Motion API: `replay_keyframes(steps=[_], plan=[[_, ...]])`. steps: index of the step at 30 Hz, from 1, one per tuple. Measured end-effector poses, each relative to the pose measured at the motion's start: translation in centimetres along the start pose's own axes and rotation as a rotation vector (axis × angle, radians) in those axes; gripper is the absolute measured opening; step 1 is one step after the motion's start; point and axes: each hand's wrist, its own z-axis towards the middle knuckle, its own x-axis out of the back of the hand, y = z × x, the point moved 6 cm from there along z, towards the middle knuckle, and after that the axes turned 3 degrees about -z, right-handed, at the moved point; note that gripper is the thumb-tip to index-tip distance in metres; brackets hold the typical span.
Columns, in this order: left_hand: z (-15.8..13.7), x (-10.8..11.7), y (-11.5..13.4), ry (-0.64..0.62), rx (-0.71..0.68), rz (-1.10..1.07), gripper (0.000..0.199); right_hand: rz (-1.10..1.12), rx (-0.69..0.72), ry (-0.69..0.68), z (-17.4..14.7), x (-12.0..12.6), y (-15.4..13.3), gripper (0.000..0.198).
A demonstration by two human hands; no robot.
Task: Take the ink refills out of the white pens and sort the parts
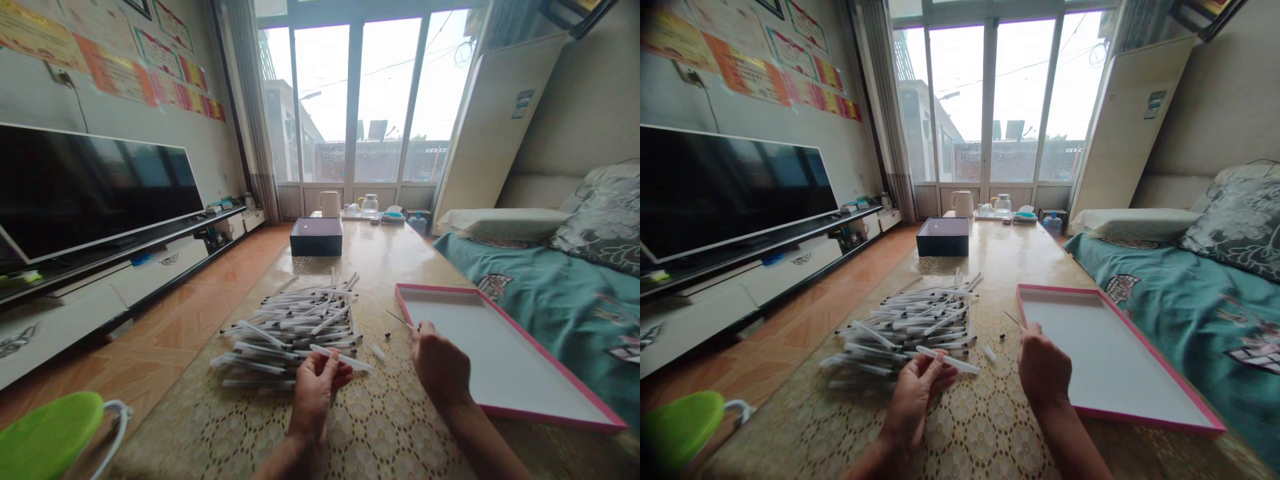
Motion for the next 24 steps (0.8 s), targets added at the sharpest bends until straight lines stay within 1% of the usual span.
replay_keyframes(steps=[3,6,8,10,11,13,14,17,19,21,23,24], plan=[[0.2,-0.2,-0.5,-0.011,0.006,0.017,0.028,0.071,0.04,-0.031,0.3,-0.4,0.0,0.021],[0.3,-0.3,-0.6,-0.025,0.004,0.032,0.029,0.174,0.134,-0.069,-0.4,-0.2,-0.9,0.024],[0.3,-0.4,-0.6,-0.04,0.0,0.04,0.029,0.292,0.263,-0.122,-1.4,0.2,-2.4,0.027],[0.3,-0.6,-0.7,-0.06,-0.002,0.047,0.03,0.482,0.406,-0.206,-2.9,0.5,-4.3,0.027],[0.3,-0.6,-0.7,-0.071,-0.002,0.05,0.03,0.575,0.454,-0.244,-3.6,0.5,-5.0,0.027],[0.3,-0.8,-0.8,-0.09,-0.001,0.059,0.03,0.688,0.48,-0.276,-4.7,0.5,-5.8,0.025],[0.3,-0.8,-0.9,-0.098,0.001,0.065,0.03,0.692,0.474,-0.27,-4.9,0.3,-5.9,0.024],[0.2,-0.6,-0.7,-0.098,0.002,0.09,0.033,0.608,0.447,-0.235,-4.9,-0.3,-5.4,0.024],[0.0,-0.4,0.0,-0.098,-0.039,0.164,0.042,0.466,0.38,-0.174,-4.2,-0.7,-4.4,0.024],[-0.5,-0.4,1.4,-0.142,-0.148,0.331,0.045,0.264,0.271,-0.077,-3.2,-0.7,-3.1,0.023],[-1.3,-0.7,2.8,-0.232,-0.296,0.568,0.038,0.09,0.184,0.004,-2.3,-0.6,-2.0,0.022],[-1.8,-0.8,3.3,-0.282,-0.368,0.692,0.035,0.038,0.157,0.027,-2.0,-0.5,-1.6,0.021]])
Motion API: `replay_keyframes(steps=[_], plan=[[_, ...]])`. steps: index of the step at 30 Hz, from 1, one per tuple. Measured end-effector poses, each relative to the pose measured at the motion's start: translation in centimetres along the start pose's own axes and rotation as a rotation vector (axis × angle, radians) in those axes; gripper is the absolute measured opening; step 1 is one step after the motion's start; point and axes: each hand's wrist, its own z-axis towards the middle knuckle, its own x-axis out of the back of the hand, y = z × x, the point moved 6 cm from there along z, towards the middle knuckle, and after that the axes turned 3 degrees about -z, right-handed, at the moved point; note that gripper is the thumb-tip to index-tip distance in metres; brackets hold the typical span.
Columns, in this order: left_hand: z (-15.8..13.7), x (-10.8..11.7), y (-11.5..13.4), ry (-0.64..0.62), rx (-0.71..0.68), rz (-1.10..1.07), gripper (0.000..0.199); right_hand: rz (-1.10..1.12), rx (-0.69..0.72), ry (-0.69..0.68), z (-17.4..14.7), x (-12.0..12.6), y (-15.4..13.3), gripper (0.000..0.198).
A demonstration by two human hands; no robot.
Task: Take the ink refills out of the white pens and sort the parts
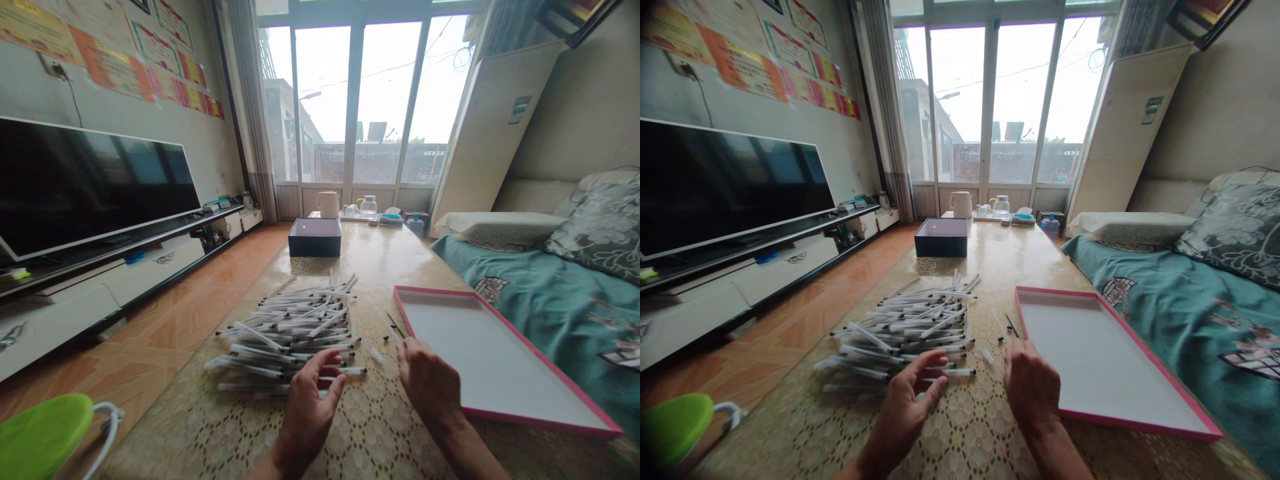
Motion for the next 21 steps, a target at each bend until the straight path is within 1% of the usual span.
replay_keyframes(steps=[2,4,5,8,10,11,12,14,17,19,21], plan=[[-0.5,0.3,1.0,-0.096,-0.129,0.241,0.036,-0.042,-0.028,0.019,0.4,0.0,0.5,0.019],[-0.9,0.4,1.6,-0.189,-0.22,0.466,0.046,-0.034,-0.028,0.022,0.5,-0.3,0.5,0.019],[-1.1,0.5,1.8,-0.244,-0.244,0.577,0.052,-0.027,-0.02,0.021,0.5,-0.5,0.4,0.02],[-1.5,1.1,2.0,-0.43,-0.232,0.875,0.075,0.019,0.037,0.008,0.3,-1.4,-0.5,0.017],[-1.6,2.2,2.1,-0.512,-0.235,1.022,0.087,0.054,0.086,-0.01,0.1,-2.3,-1.2,0.017],[-1.6,3.0,2.1,-0.517,-0.252,1.081,0.09,0.067,0.108,-0.018,0.0,-2.7,-1.6,0.018],[-1.5,4.0,2.0,-0.495,-0.271,1.133,0.092,0.077,0.125,-0.023,-0.1,-3.0,-1.9,0.017],[-1.0,6.3,1.6,-0.403,-0.307,1.223,0.096,0.087,0.148,-0.027,-0.3,-3.5,-2.3,0.017],[-0.3,9.4,0.2,-0.313,-0.371,1.289,0.096,0.092,0.171,-0.035,-0.5,-3.7,-2.5,0.024],[0.4,10.8,-1.0,-0.297,-0.376,1.301,0.095,0.094,0.175,-0.052,-0.5,-3.6,-2.5,0.026],[1.1,11.7,-2.0,-0.296,-0.366,1.293,0.094,0.091,0.167,-0.074,-0.4,-3.2,-2.6,0.026]])
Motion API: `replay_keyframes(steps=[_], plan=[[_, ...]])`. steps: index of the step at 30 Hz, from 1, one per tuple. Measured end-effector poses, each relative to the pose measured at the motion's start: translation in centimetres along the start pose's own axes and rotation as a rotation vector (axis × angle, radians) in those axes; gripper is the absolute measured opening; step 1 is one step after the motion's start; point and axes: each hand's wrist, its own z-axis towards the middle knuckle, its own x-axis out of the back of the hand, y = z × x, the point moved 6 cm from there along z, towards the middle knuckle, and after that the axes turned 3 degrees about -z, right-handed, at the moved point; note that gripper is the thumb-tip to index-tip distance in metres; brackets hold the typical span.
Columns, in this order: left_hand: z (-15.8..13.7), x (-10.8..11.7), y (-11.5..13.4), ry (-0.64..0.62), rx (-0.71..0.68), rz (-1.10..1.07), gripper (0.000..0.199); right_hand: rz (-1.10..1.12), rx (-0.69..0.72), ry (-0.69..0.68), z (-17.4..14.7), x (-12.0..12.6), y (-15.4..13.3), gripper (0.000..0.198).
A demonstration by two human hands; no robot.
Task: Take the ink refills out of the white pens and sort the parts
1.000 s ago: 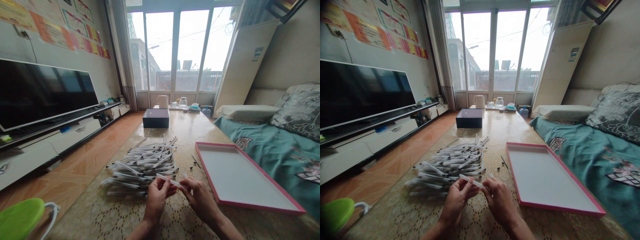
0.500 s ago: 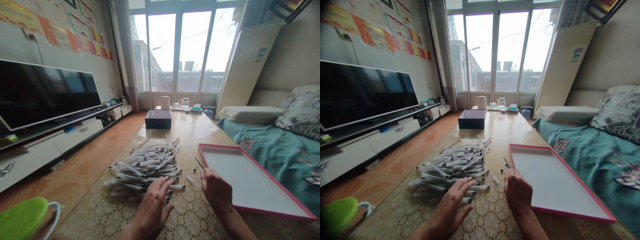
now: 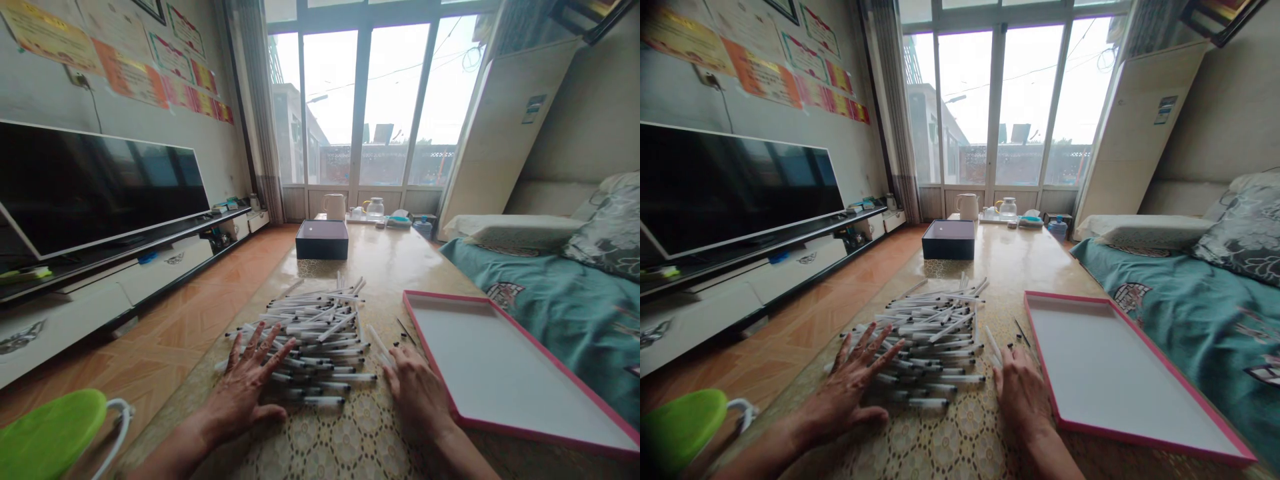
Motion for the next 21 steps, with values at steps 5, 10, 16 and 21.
replay_keyframes(steps=[5,10,16,21], plan=[[1.3,-1.1,-1.3,0.02,-0.005,-0.025,0.091,0.105,0.114,-0.047,0.5,1.8,-2.9,0.05],[2.7,-1.8,-1.7,0.045,-0.028,-0.017,0.089,0.288,0.38,-0.178,0.2,0.7,-8.6,0.086],[5.1,-2.4,-2.1,0.034,-0.108,-0.048,0.09,0.247,0.372,-0.221,2.0,-2.3,-9.9,0.077],[7.4,-2.9,-2.6,0.031,-0.138,-0.074,0.092,0.201,0.356,-0.214,3.8,-2.9,-9.1,0.069]])
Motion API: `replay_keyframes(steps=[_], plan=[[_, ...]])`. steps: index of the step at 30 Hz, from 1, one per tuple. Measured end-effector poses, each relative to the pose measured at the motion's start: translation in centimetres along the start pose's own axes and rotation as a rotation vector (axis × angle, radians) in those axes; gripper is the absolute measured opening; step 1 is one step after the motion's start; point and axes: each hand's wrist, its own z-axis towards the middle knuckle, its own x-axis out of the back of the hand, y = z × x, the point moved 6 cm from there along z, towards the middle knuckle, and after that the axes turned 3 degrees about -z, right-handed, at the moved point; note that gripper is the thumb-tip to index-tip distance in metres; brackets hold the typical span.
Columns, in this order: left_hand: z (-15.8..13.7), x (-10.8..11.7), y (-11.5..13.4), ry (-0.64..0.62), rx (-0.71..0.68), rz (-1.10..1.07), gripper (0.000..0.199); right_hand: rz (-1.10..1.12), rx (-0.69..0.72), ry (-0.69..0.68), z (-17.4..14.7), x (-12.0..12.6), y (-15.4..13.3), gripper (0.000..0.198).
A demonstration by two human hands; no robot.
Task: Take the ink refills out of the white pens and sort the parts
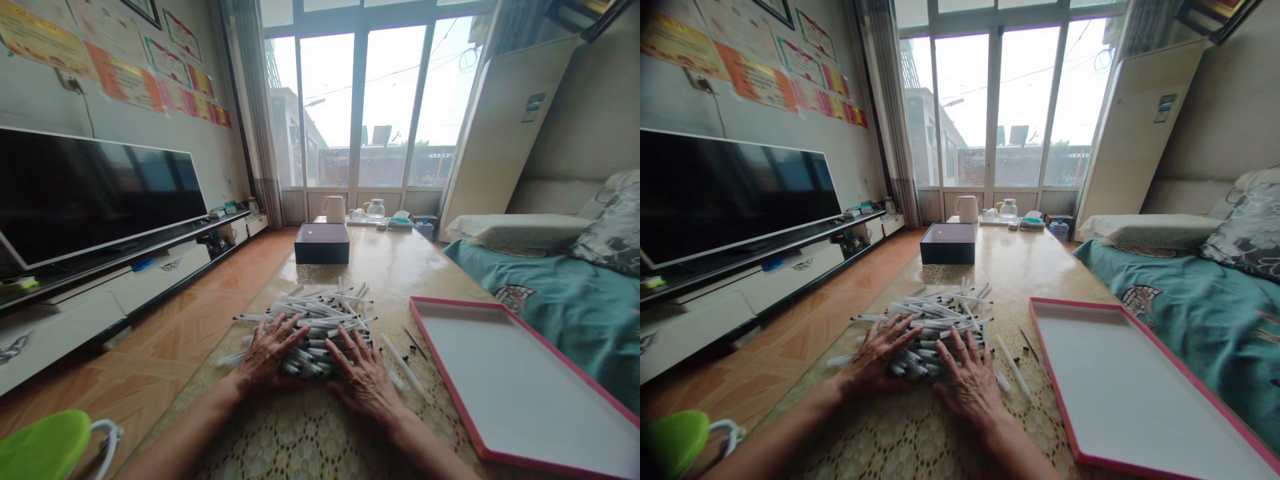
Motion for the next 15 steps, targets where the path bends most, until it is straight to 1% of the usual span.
replay_keyframes(steps=[4,15], plan=[[1.5,-0.3,-0.6,0.01,-0.017,-0.028,0.093,-0.009,0.0,0.029,0.7,0.0,0.7,0.065],[5.0,-0.8,-1.6,-0.015,-0.035,-0.082,0.095,-0.061,-0.039,0.071,2.5,-0.1,2.7,0.064]])
